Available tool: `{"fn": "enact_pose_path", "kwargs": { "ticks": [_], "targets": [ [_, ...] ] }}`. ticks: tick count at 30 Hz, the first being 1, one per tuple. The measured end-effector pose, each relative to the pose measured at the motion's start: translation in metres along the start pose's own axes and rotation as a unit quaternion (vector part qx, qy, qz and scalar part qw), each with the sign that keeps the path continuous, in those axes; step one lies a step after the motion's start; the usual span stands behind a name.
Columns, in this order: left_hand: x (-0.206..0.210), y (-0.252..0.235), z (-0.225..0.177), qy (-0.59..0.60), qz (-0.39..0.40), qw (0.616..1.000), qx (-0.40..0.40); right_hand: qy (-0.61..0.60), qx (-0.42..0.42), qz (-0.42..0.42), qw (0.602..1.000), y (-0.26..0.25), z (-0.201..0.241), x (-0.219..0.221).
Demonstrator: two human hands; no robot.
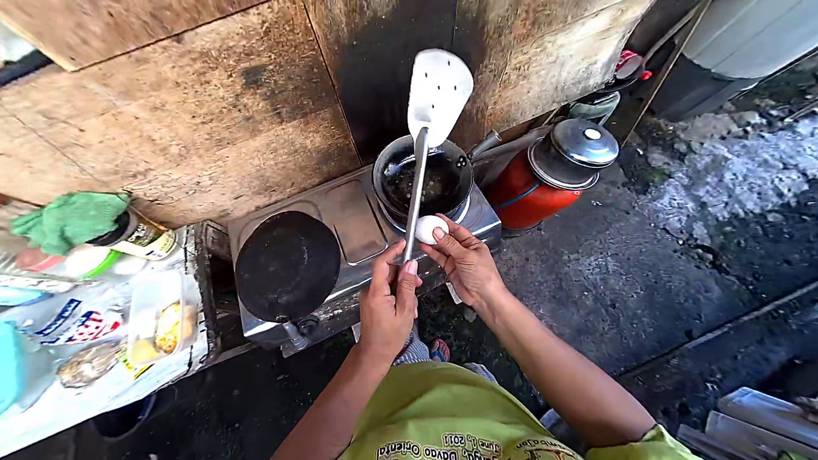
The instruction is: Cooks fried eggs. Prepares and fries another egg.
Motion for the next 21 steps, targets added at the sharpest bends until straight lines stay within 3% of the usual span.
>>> {"fn": "enact_pose_path", "kwargs": {
  "ticks": [4, 9, 17, 21],
  "targets": [
    [-0.002, -0.028, 0.003, -0.004, 0.011, 1.000, 0.024, 0.017, -0.022, 0.023, 0.999, -0.022, 0.012, 0.003],
    [0.005, -0.054, 0.027, -0.023, 0.077, 0.995, -0.053, 0.045, -0.032, 0.008, 0.998, -0.048, 0.030, 0.011],
    [-0.010, -0.096, 0.011, -0.022, 0.026, 0.998, 0.051, 0.007, -0.025, -0.034, 0.999, -0.072, 0.044, 0.028],
    [0.003, -0.093, 0.032, -0.046, 0.056, 0.997, 0.006, 0.007, -0.009, -0.037, 0.999, -0.080, 0.048, 0.033]
  ]
}}
Point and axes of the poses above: each hand's wrist, its own y-axis away from the middle knuckle, its own x-axis out of the palm, z = x × y, the point moved 4 cm from there along -y, towards the middle knuckle, and after that the axes turned 4 degrees about z, right-handed, at the moved point
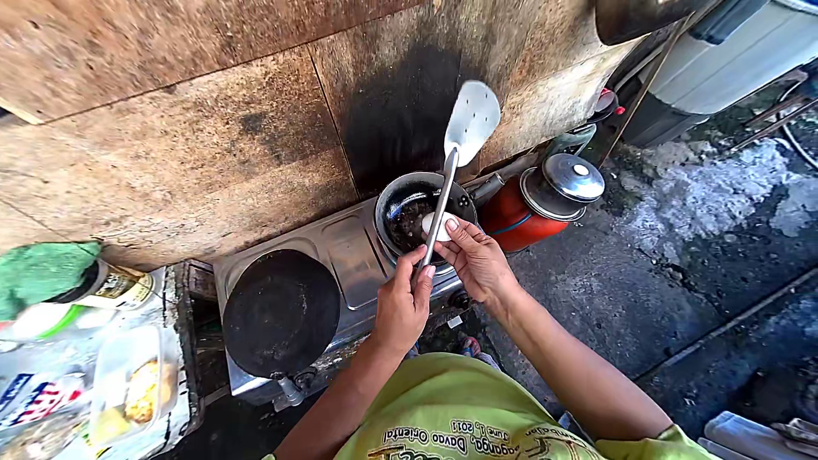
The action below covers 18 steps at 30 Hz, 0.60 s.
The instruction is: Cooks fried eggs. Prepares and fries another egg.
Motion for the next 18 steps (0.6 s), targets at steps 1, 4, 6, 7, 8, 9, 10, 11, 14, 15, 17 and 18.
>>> {"fn": "enact_pose_path", "kwargs": {
  "ticks": [1, 4, 6, 7, 8, 9, 10, 11, 14, 15, 17, 18],
  "targets": [
    [0.001, 0.000, 0.001, 0.004, 0.004, 1.000, -0.010, 0.001, 0.005, 0.001, 1.000, -0.003, -0.001, -0.001],
    [-0.005, -0.005, -0.008, 0.019, -0.020, 1.000, 0.005, 0.000, 0.013, 0.000, 1.000, -0.007, -0.001, -0.006],
    [-0.009, -0.007, -0.017, 0.016, -0.045, 0.998, 0.033, 0.000, 0.012, 0.006, 1.000, -0.008, 0.001, -0.009],
    [-0.009, -0.008, -0.020, 0.013, -0.054, 0.998, 0.043, 0.003, 0.008, 0.011, 1.000, -0.008, 0.003, -0.011],
    [-0.007, -0.008, -0.021, 0.007, -0.056, 0.997, 0.046, 0.008, 0.004, 0.019, 1.000, -0.009, 0.005, -0.013],
    [-0.003, -0.008, -0.020, -0.001, -0.050, 0.998, 0.040, 0.015, -0.002, 0.030, 0.999, -0.010, 0.008, -0.014],
    [0.002, -0.008, -0.019, -0.013, -0.039, 0.999, 0.026, 0.024, -0.006, 0.042, 0.999, -0.010, 0.011, -0.015],
    [0.007, -0.008, -0.016, -0.025, -0.022, 0.999, 0.006, 0.033, -0.008, 0.052, 0.998, -0.010, 0.013, -0.017],
    [0.017, -0.009, -0.016, -0.030, 0.002, 0.999, -0.040, 0.046, 0.005, 0.069, 0.997, -0.013, 0.015, -0.028],
    [0.017, -0.010, -0.020, -0.027, -0.005, 0.999, -0.040, 0.045, 0.009, 0.073, 0.996, -0.015, 0.016, -0.032],
    [0.018, -0.013, -0.030, -0.018, -0.027, 0.999, -0.029, 0.045, 0.018, 0.079, 0.996, -0.015, 0.018, -0.039],
    [0.019, -0.014, -0.036, -0.014, -0.038, 0.999, -0.021, 0.044, 0.021, 0.084, 0.995, -0.015, 0.020, -0.042]
  ]
}}
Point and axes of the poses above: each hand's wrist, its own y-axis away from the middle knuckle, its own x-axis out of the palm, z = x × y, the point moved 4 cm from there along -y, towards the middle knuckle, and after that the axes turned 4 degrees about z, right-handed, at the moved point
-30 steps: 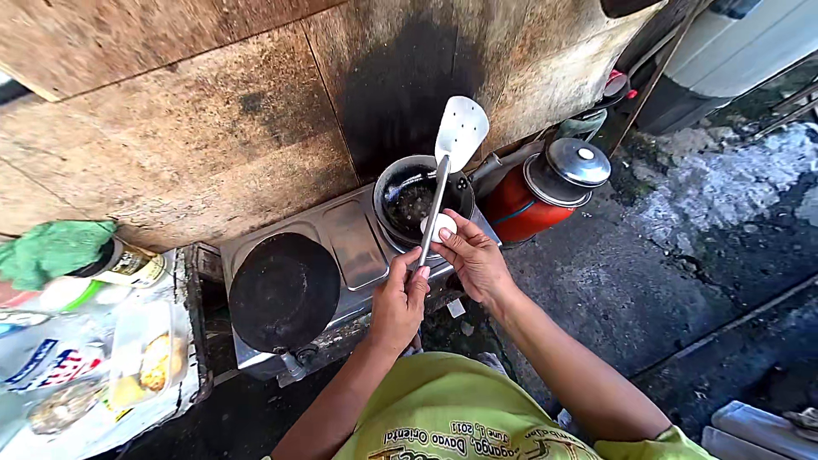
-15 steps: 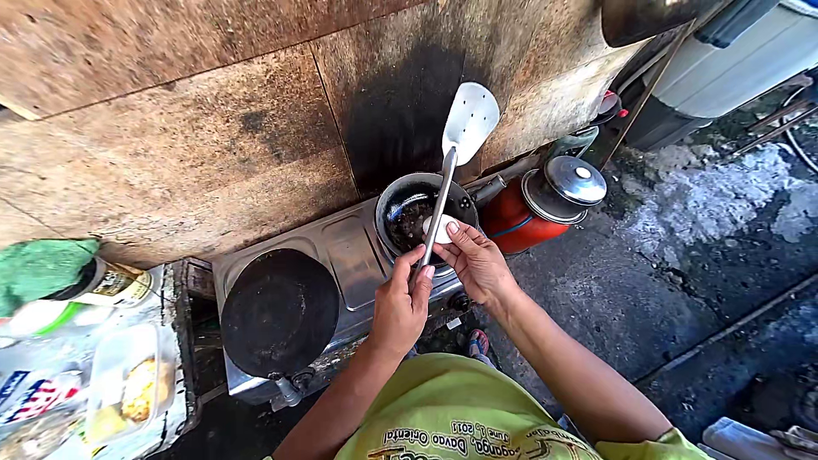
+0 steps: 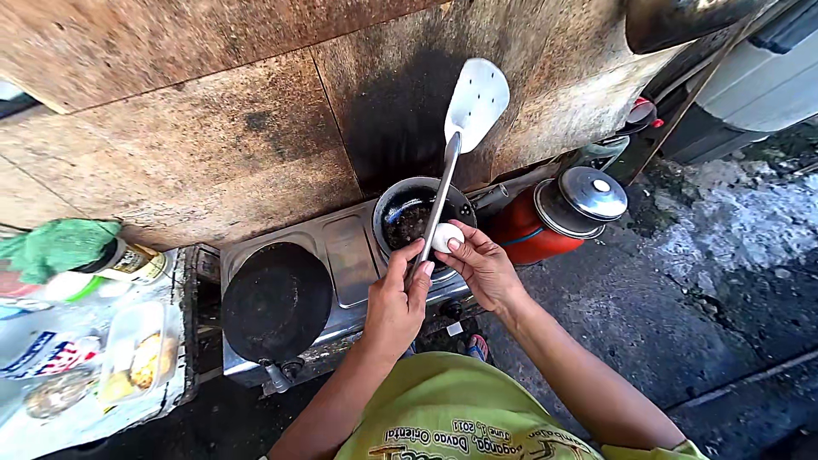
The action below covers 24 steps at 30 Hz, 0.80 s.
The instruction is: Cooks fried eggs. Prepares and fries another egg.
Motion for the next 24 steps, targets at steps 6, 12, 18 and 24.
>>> {"fn": "enact_pose_path", "kwargs": {
  "ticks": [6, 12, 18, 24],
  "targets": [
    [0.016, 0.002, -0.009, 0.008, -0.048, 0.999, 0.005, -0.016, 0.019, 0.039, 0.999, 0.010, 0.020, -0.015],
    [0.008, 0.051, 0.044, 0.043, -0.157, 0.978, -0.128, 0.015, 0.027, 0.055, 0.998, 0.031, 0.034, -0.043],
    [0.005, 0.099, 0.134, 0.105, -0.270, 0.901, -0.324, 0.048, 0.041, 0.066, 0.996, 0.049, 0.036, -0.063],
    [-0.001, 0.083, 0.185, 0.134, -0.293, 0.869, -0.374, 0.033, 0.086, 0.096, 0.991, 0.063, 0.028, -0.061]
  ]
}}
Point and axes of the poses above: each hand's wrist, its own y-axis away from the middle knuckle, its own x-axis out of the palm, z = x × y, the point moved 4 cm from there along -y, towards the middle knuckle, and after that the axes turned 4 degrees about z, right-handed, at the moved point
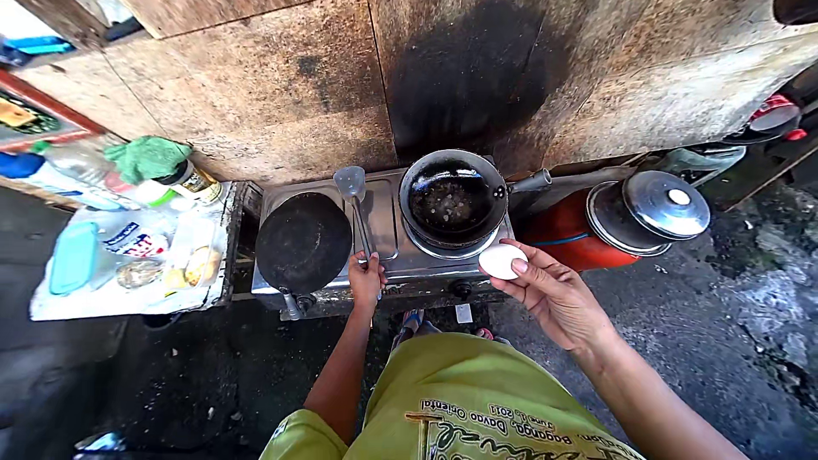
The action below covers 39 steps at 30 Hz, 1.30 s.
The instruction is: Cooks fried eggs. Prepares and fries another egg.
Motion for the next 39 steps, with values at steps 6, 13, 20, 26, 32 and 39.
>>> {"fn": "enact_pose_path", "kwargs": {
  "ticks": [6, 13, 20, 26, 32, 39],
  "targets": [
    [0.005, -0.025, 0.003, 0.009, 0.003, 1.000, 0.011, -0.006, 0.019, 0.000, 1.000, 0.001, -0.008, 0.006],
    [-0.002, -0.011, 0.005, 0.037, 0.033, 0.999, 0.010, -0.014, 0.029, -0.014, 0.999, -0.002, -0.014, 0.003],
    [0.000, -0.042, 0.010, -0.080, -0.003, 0.997, -0.007, -0.020, 0.049, 0.002, 0.999, -0.011, -0.017, 0.017],
    [0.000, -0.039, -0.005, -0.481, 0.007, 0.876, 0.031, -0.010, 0.065, 0.000, 0.998, -0.016, -0.013, 0.025],
    [0.015, 0.007, -0.059, -0.440, 0.043, 0.889, 0.117, 0.014, 0.068, -0.005, 0.998, -0.019, -0.012, 0.021],
    [0.069, 0.102, -0.123, 0.007, 0.403, 0.881, 0.249, 0.021, 0.071, 0.022, 0.997, -0.029, -0.009, 0.016]
  ]
}}
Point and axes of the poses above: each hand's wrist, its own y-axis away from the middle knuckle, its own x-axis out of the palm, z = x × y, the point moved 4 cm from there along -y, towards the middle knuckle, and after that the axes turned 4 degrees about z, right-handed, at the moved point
